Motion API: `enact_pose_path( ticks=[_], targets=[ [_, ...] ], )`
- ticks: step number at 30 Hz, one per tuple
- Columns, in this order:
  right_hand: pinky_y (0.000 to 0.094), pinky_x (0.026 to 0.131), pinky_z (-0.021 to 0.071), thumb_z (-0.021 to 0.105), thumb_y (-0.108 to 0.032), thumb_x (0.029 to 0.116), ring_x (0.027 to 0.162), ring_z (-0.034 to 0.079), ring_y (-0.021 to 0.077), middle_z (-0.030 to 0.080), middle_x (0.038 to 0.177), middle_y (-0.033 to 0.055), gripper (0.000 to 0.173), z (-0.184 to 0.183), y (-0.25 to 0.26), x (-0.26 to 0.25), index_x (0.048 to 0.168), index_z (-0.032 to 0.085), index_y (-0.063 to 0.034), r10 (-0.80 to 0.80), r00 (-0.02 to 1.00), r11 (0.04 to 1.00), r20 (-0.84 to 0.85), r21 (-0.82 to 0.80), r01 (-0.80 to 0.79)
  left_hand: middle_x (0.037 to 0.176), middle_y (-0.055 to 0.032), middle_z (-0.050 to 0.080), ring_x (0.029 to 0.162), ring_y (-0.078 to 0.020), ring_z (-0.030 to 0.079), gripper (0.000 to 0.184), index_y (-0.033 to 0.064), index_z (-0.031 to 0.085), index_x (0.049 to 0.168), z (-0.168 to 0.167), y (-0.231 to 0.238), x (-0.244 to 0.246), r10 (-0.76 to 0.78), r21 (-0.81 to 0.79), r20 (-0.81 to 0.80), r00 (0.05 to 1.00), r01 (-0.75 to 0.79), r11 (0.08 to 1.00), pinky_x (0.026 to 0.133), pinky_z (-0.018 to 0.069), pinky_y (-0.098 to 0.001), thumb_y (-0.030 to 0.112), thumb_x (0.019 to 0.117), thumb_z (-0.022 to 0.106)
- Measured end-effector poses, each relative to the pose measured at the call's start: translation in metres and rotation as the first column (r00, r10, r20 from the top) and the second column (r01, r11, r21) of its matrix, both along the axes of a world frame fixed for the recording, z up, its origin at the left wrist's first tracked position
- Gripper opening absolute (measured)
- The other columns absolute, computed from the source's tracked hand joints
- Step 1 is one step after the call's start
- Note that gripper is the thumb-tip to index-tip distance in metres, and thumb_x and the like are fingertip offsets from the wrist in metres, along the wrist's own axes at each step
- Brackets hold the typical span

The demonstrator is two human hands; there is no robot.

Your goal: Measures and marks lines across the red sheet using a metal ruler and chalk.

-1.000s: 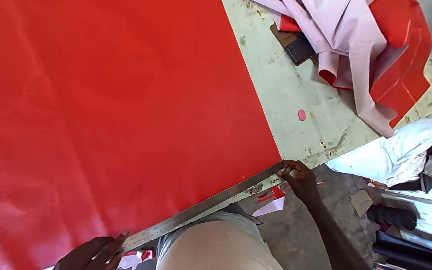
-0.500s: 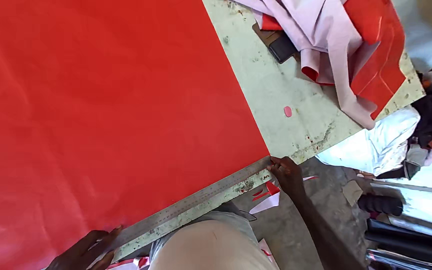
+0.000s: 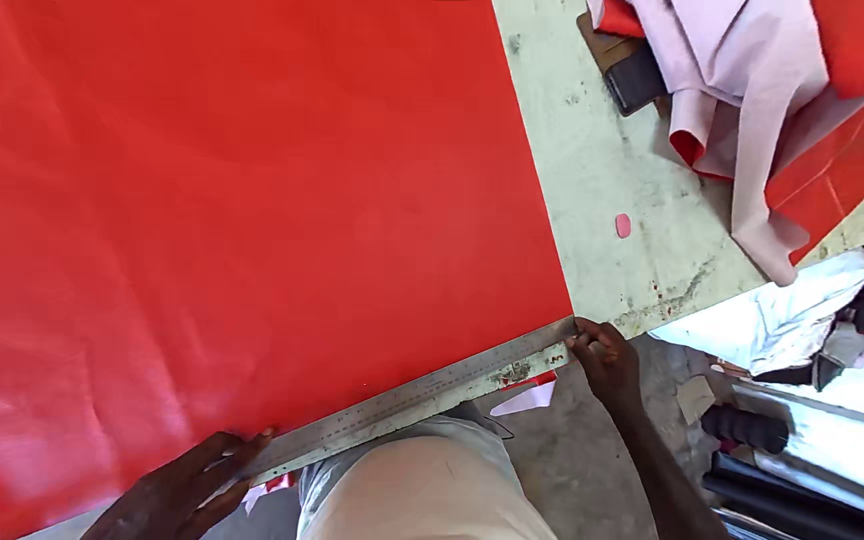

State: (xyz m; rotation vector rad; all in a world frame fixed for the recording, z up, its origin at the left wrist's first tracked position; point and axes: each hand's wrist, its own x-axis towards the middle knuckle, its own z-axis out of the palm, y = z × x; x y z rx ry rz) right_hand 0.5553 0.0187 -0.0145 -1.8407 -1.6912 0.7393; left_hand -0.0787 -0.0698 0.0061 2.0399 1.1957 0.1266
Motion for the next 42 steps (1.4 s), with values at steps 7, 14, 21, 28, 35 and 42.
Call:
enact_pose_path(
  ticks=[7, 14, 21, 28, 35, 42],
  targets=[
    [0.0331, 0.076, 0.0569, 0.073, -0.019, 0.0934, 0.082, 0.064, 0.0121, 0.067, 0.093, 0.0025, 0.035, 0.004, 0.001, -0.003, 0.127, 0.069, -0.0069, -0.013, 0.999, 1.0, -0.041, -0.016, 0.012, 0.113, -0.0169, 0.068, 0.094, -0.027, 0.069, 0.043, 0.0196, 0.064, 0.141, 0.007, -0.001, 0.002, -0.01, 0.045, -0.003, 1.0, 0.01, 0.999, 0.078, 0.0592, -0.041, 0.033, 0.0994, 0.065],
    [0.0302, 0.075, 0.0568, 0.073, -0.017, 0.0936, 0.08, 0.064, 0.0105, 0.068, 0.092, 0.0019, 0.034, 0.015, 0.0, -0.01, 0.126, 0.069, -0.0075, -0.013, 1.0, 0.999, -0.014, -0.048, 0.012, 0.118, -0.0194, 0.068, 0.099, -0.0306, 0.069, 0.041, 0.0166, 0.064, 0.139, 0.003, -0.012, 0.008, -0.036, 0.021, -0.012, 0.999, 0.037, 0.999, 0.082, 0.059, -0.0424, 0.028, 0.1002, 0.066],
    [0.03, 0.078, 0.0567, 0.075, -0.016, 0.0919, 0.082, 0.064, 0.0104, 0.068, 0.092, 0.0019, 0.033, 0.007, 0.002, -0.004, 0.123, 0.071, -0.0062, -0.011, 0.999, 1.0, -0.053, -0.015, 0.01, 0.118, -0.0154, 0.067, 0.1, -0.0266, 0.068, 0.043, 0.0196, 0.063, 0.14, 0.0, -0.013, 0.006, -0.008, 0.001, 0.002, 1.0, 0.008, 1.0, 0.083, 0.0583, -0.0399, 0.03, 0.0987, 0.064],
    [0.0308, 0.078, 0.0571, 0.074, -0.014, 0.0924, 0.082, 0.064, 0.0108, 0.068, 0.094, 0.0029, 0.032, 0.005, 0.003, -0.001, 0.123, 0.071, -0.0062, 0.02, 0.998, 1.0, -0.054, 0.002, -0.02, 0.118, -0.0144, 0.065, 0.097, -0.0253, 0.067, 0.044, 0.0203, 0.063, 0.14, -0.002, -0.008, 0.004, -0.025, -0.009, -0.005, 1.0, 0.025, 1.0, 0.08, 0.0584, -0.0397, 0.035, 0.0981, 0.063],
    [0.036, 0.076, 0.0578, 0.075, -0.019, 0.0915, 0.082, 0.065, 0.0131, 0.069, 0.094, 0.0027, 0.032, 0.001, 0.003, 0.001, 0.121, 0.071, -0.0096, -0.026, 0.995, 0.999, -0.093, -0.031, 0.023, 0.123, -0.0238, 0.063, 0.105, -0.0356, 0.066, 0.052, 0.0165, 0.059, 0.146, 0.037, 0.013, -0.007, -0.047, -0.097, -0.076, 0.996, 0.039, 0.994, 0.089, 0.0563, -0.0503, 0.034, 0.0979, 0.068],
    [0.0404, 0.077, 0.0584, 0.077, -0.021, 0.0898, 0.082, 0.066, 0.0157, 0.069, 0.094, 0.0049, 0.035, -0.005, 0.005, 0.001, 0.122, 0.07, -0.0093, -0.042, 0.993, 0.999, -0.106, -0.024, 0.04, 0.122, -0.0215, 0.063, 0.107, -0.0331, 0.064, 0.051, 0.0199, 0.058, 0.147, 0.021, 0.046, -0.033, -0.055, 0.115, -0.068, 0.996, 0.063, 0.991, 0.091, 0.0549, -0.0468, 0.035, 0.0987, 0.066]
  ],
)
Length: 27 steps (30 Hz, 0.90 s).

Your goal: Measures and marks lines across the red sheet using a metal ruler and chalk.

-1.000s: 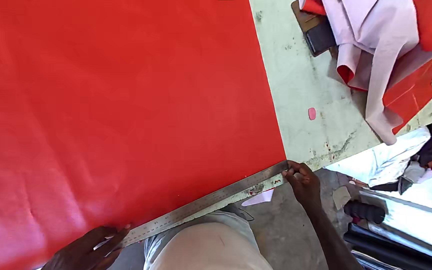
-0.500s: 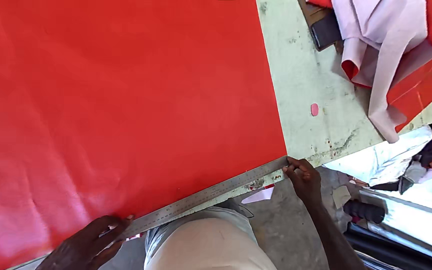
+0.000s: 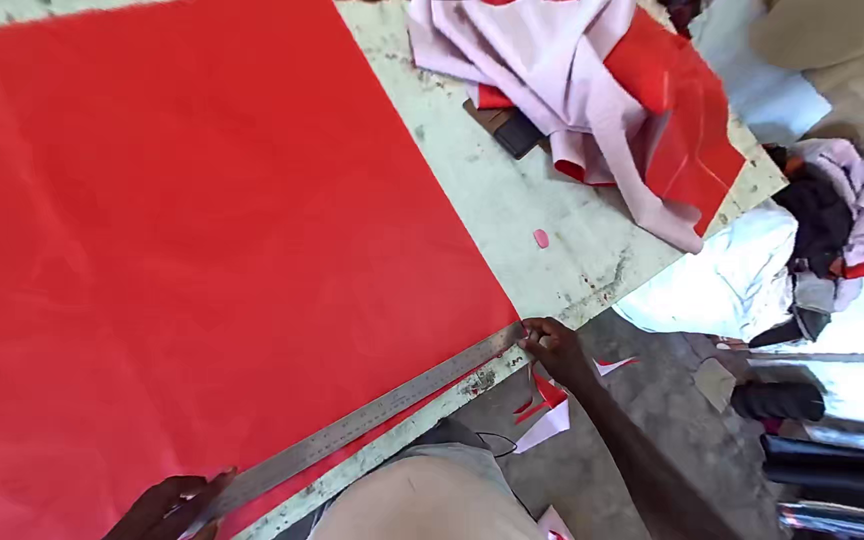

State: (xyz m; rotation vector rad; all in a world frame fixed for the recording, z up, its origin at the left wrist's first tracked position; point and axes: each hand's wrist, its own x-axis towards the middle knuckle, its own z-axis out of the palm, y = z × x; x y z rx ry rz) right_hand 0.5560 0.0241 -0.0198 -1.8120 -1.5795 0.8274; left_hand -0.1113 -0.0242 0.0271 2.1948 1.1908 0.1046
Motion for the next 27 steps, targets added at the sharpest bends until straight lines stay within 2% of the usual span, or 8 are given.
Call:
enact_pose_path(
  ticks=[4, 7, 9, 12, 14, 17, 21, 27],
  targets=[
    [0.0395, 0.075, 0.0566, 0.076, -0.015, 0.0892, 0.08, 0.064, 0.0172, 0.069, 0.092, 0.0077, 0.034, -0.004, 0.0, -0.003, 0.122, 0.071, -0.0061, -0.004, 1.0, 0.998, -0.004, 0.055, 0.004, 0.125, -0.0233, 0.061, 0.109, -0.0326, 0.064, 0.051, 0.017, 0.058, 0.146, 0.006, 0.006, 0.009, 0.074, -0.019, 0.019, 0.997, -0.074, 0.997, 0.093, 0.0554, -0.0466, 0.032, 0.0984, 0.068],
    [0.0423, 0.074, 0.0561, 0.074, -0.015, 0.091, 0.076, 0.063, 0.0206, 0.067, 0.088, 0.0107, 0.044, -0.002, 0.0, -0.005, 0.133, 0.065, -0.0032, 0.002, 1.0, 0.999, -0.006, 0.05, -0.001, 0.124, -0.025, 0.061, 0.109, -0.0336, 0.063, 0.051, 0.013, 0.06, 0.144, 0.012, 0.008, 0.016, 0.09, -0.011, 0.033, 0.995, -0.09, 0.996, 0.094, 0.0549, -0.0469, 0.031, 0.097, 0.069],
    [0.0434, 0.074, 0.0561, 0.073, -0.016, 0.0915, 0.076, 0.063, 0.0211, 0.067, 0.088, 0.0108, 0.047, -0.005, 0.0, -0.003, 0.136, 0.063, -0.0042, 0.003, 1.0, 0.999, -0.004, 0.049, -0.003, 0.122, -0.0241, 0.061, 0.108, -0.0329, 0.062, 0.051, 0.0128, 0.06, 0.144, 0.011, 0.009, 0.019, 0.073, -0.003, 0.047, 0.996, -0.073, 0.997, 0.093, 0.0548, -0.0461, 0.032, 0.098, 0.068],
    [0.0432, 0.076, 0.056, 0.073, -0.022, 0.0936, 0.079, 0.064, 0.0215, 0.069, 0.093, 0.012, 0.042, -0.003, 0.005, -0.005, 0.131, 0.067, -0.0039, -0.014, 1.0, 1.0, -0.01, 0.027, 0.015, 0.121, -0.0237, 0.062, 0.109, -0.0331, 0.063, 0.051, 0.0119, 0.06, 0.145, 0.005, 0.009, 0.024, 0.058, -0.006, 0.053, 0.997, -0.058, 0.998, 0.094, 0.0548, -0.047, 0.033, 0.0989, 0.066],
    [0.045, 0.075, 0.0558, 0.072, -0.026, 0.0953, 0.076, 0.064, 0.0229, 0.069, 0.09, 0.0124, 0.04, -0.004, 0.009, -0.007, 0.128, 0.069, -0.0033, -0.024, 0.999, 1.0, 0.034, 0.018, 0.023, 0.121, -0.022, 0.062, 0.108, -0.0318, 0.063, 0.051, 0.0137, 0.059, 0.145, -0.003, 0.008, 0.023, 0.054, 0.007, 0.052, 0.997, -0.055, 0.998, 0.093, 0.0547, -0.0466, 0.035, 0.0989, 0.066],
    [0.0465, 0.072, 0.0548, 0.074, -0.024, 0.0926, 0.072, 0.062, 0.0239, 0.067, 0.083, 0.0116, 0.039, -0.009, 0.012, -0.01, 0.125, 0.07, -0.0034, -0.027, 0.996, 0.998, 0.09, 0.053, 0.022, 0.122, -0.0214, 0.062, 0.109, -0.0308, 0.062, 0.052, 0.0143, 0.058, 0.146, -0.008, 0.006, 0.019, 0.052, 0.005, 0.049, 0.997, -0.053, 0.999, 0.094, 0.0542, -0.0458, 0.036, 0.0991, 0.065],
    [0.0459, 0.068, 0.0542, 0.078, -0.023, 0.09, 0.067, 0.061, 0.0235, 0.065, 0.078, 0.0099, 0.043, -0.011, 0.012, -0.011, 0.127, 0.068, -0.0043, -0.043, 0.995, 0.997, 0.089, 0.062, 0.038, 0.12, -0.022, 0.062, 0.11, -0.0319, 0.061, 0.051, 0.0115, 0.06, 0.145, 0.001, 0.002, 0.018, 0.068, 0.014, 0.066, 0.996, -0.069, 0.998, 0.096, 0.0533, -0.0457, 0.032, 0.0985, 0.066],
    [0.0473, 0.071, 0.0549, 0.079, -0.022, 0.0888, 0.07, 0.063, 0.0242, 0.066, 0.08, 0.0111, 0.043, -0.008, 0.011, -0.012, 0.127, 0.068, -0.0051, -0.054, 0.998, 0.998, 0.042, 0.014, 0.053, 0.123, -0.0222, 0.062, 0.112, -0.0313, 0.061, 0.051, 0.0112, 0.06, 0.144, 0.001, 0.0, 0.016, 0.076, -0.031, 0.067, 0.995, -0.074, 0.997, 0.096, 0.0536, -0.0459, 0.032, 0.0984, 0.066]
  ],
)
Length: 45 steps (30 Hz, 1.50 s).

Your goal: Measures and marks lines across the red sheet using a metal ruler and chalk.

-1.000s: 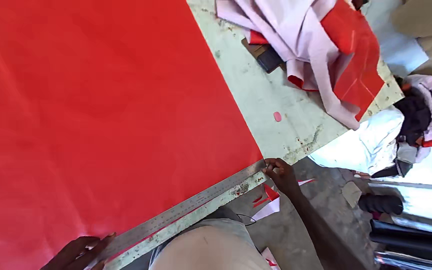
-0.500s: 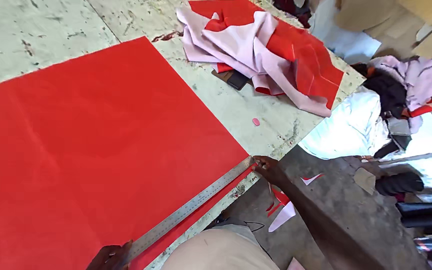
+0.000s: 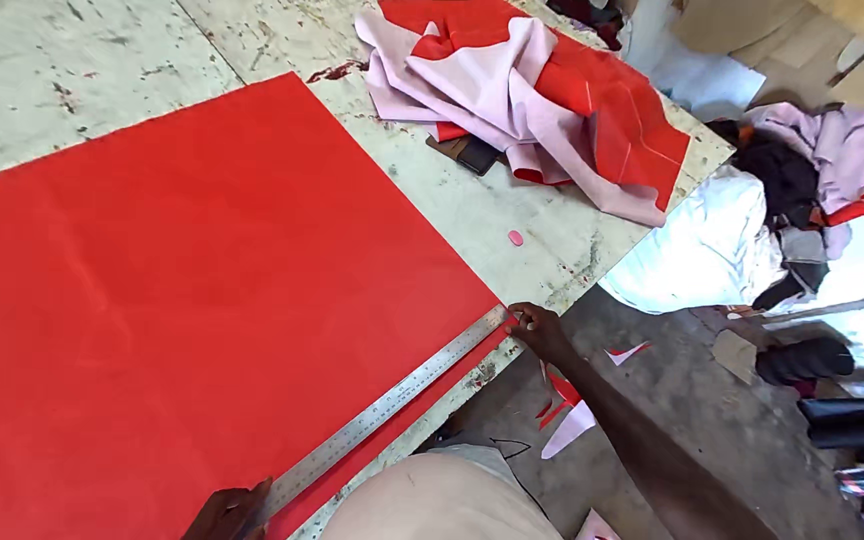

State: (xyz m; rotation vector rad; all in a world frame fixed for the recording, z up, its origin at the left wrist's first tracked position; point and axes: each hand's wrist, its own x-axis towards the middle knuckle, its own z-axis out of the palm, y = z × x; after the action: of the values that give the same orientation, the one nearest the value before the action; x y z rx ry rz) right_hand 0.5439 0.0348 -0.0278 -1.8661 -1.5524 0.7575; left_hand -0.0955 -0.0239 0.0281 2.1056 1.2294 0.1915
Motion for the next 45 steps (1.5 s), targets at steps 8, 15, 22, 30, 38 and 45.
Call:
enact_pose_path(
  ticks=[8, 15, 22, 30, 38, 45],
  targets=[
    [0.0454, 0.07, 0.0547, 0.079, -0.019, 0.0885, 0.07, 0.062, 0.0225, 0.066, 0.08, 0.0105, 0.038, -0.001, 0.001, 0.001, 0.123, 0.07, -0.0056, 0.006, 1.0, 1.0, -0.006, 0.027, -0.006, 0.123, -0.0197, 0.061, 0.108, -0.0293, 0.062, 0.052, 0.0158, 0.059, 0.146, -0.01, 0.003, 0.0, -0.003, -0.027, -0.022, 1.0, 0.003, 1.0, 0.093, 0.055, -0.0456, 0.034, 0.098, 0.066],
    [0.046, 0.07, 0.0544, 0.078, -0.018, 0.0892, 0.07, 0.062, 0.0238, 0.066, 0.082, 0.0127, 0.039, 0.006, 0.002, 0.0, 0.124, 0.069, -0.0049, 0.017, 0.999, 1.0, -0.035, -0.016, -0.017, 0.124, -0.0152, 0.062, 0.109, -0.0255, 0.063, 0.052, 0.0218, 0.058, 0.147, -0.016, 0.004, 0.002, -0.004, -0.039, -0.012, 1.0, 0.003, 0.999, 0.093, 0.0556, -0.0444, 0.041, 0.099, 0.064],
    [0.0473, 0.069, 0.0549, 0.077, -0.017, 0.0908, 0.072, 0.063, 0.0256, 0.067, 0.084, 0.0144, 0.038, 0.015, 0.004, 0.001, 0.126, 0.068, -0.0045, 0.036, 0.999, 0.996, -0.036, -0.08, -0.039, 0.124, -0.0118, 0.065, 0.111, -0.0264, 0.065, 0.051, 0.0235, 0.063, 0.142, -0.024, 0.006, 0.012, -0.026, 0.143, -0.067, 0.997, 0.036, 0.989, 0.094, 0.0558, -0.0473, 0.051, 0.1001, 0.053],
    [0.0527, 0.072, 0.0546, 0.079, -0.018, 0.0912, 0.074, 0.064, 0.0287, 0.069, 0.088, 0.0159, 0.039, 0.021, 0.006, -0.002, 0.128, 0.068, -0.0085, 0.048, 0.998, 0.993, 0.043, -0.107, -0.043, 0.127, -0.01, 0.063, 0.119, -0.0297, 0.059, 0.044, 0.0215, 0.065, 0.14, -0.019, 0.003, 0.027, 0.011, 0.146, -0.171, 0.985, 0.014, 0.989, 0.1, 0.0504, -0.0533, 0.041, 0.1016, 0.055],
    [0.0546, 0.075, 0.0546, 0.076, -0.015, 0.0926, 0.078, 0.065, 0.0311, 0.07, 0.096, 0.0213, 0.039, 0.027, 0.006, -0.004, 0.129, 0.067, -0.0033, 0.112, 0.992, 0.99, 0.054, -0.095, -0.107, 0.128, -0.0147, 0.063, 0.119, -0.0348, 0.06, 0.04, 0.0148, 0.067, 0.136, 0.013, 0.009, 0.044, 0.016, 0.066, -0.196, 0.981, -0.003, 0.998, 0.099, 0.0515, -0.0545, 0.023, 0.0973, 0.069],
    [0.0506, 0.073, 0.0544, 0.075, -0.011, 0.093, 0.073, 0.061, 0.0273, 0.068, 0.095, 0.0231, 0.04, 0.017, 0.007, 0.008, 0.13, 0.065, 0.0016, 0.114, 0.992, 0.984, 0.052, -0.147, -0.105, 0.13, -0.0139, 0.061, 0.12, -0.0347, 0.058, 0.039, 0.0157, 0.065, 0.138, 0.013, 0.01, 0.038, -0.042, 0.064, -0.191, 0.981, 0.055, 0.996, 0.097, 0.0513, -0.0512, 0.026, 0.0994, 0.066]
  ],
)
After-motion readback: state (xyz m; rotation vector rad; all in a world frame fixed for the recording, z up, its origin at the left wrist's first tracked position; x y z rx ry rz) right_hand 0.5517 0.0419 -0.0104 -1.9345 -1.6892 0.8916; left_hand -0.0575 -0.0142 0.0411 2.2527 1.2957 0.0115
